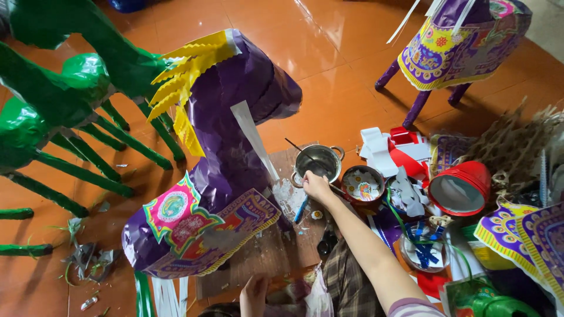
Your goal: Decorating a purple paper horse model with colorful paper and glue
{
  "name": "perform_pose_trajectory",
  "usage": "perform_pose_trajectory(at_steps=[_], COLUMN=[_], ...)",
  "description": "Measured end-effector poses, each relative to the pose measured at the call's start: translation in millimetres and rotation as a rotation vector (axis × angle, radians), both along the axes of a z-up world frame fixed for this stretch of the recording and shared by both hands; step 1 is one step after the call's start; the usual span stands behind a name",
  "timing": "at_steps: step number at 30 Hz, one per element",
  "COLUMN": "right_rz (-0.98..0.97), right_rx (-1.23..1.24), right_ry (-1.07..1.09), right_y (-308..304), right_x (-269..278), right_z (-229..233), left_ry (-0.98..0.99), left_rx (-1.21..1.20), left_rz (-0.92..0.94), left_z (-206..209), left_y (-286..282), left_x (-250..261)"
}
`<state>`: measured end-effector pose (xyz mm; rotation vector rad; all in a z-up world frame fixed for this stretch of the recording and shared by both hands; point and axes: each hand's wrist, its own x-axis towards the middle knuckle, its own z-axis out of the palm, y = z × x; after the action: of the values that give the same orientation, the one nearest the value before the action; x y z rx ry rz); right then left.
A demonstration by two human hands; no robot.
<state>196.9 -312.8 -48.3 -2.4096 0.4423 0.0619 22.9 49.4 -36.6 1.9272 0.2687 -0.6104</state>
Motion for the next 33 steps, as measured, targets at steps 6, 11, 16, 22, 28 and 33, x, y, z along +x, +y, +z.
perform_pose_trajectory(at_steps=[6, 11, 16, 22, 28, 33], right_rz=[-0.191, -0.202, -0.116, 0.212, 0.101, 0.254], right_rx=[0.613, 0.669, 0.661, 0.799, 0.528, 0.257], right_ry=[-0.201, -0.476, -0.596, -0.734, -1.038, -1.187], right_y=[44, 102, 145, 140, 108, 64], right_x=[-107, -182, -220, -216, -183, -108], right_z=[127, 143, 198, 178, 259, 328], left_ry=[-0.237, -0.563, -0.724, -1.008, -1.457, -1.660], left_rx=[0.018, -0.171, -0.002, -0.020, 0.100, 0.079], left_rz=[-0.135, -0.228, -0.234, -0.163, -0.014, -0.052], left_z=[83, 148, 175, 222, 313, 420], left_y=[-50, -100, -115, -86, -61, -86], left_x=[0, -3, -16, 10, 88, 133])
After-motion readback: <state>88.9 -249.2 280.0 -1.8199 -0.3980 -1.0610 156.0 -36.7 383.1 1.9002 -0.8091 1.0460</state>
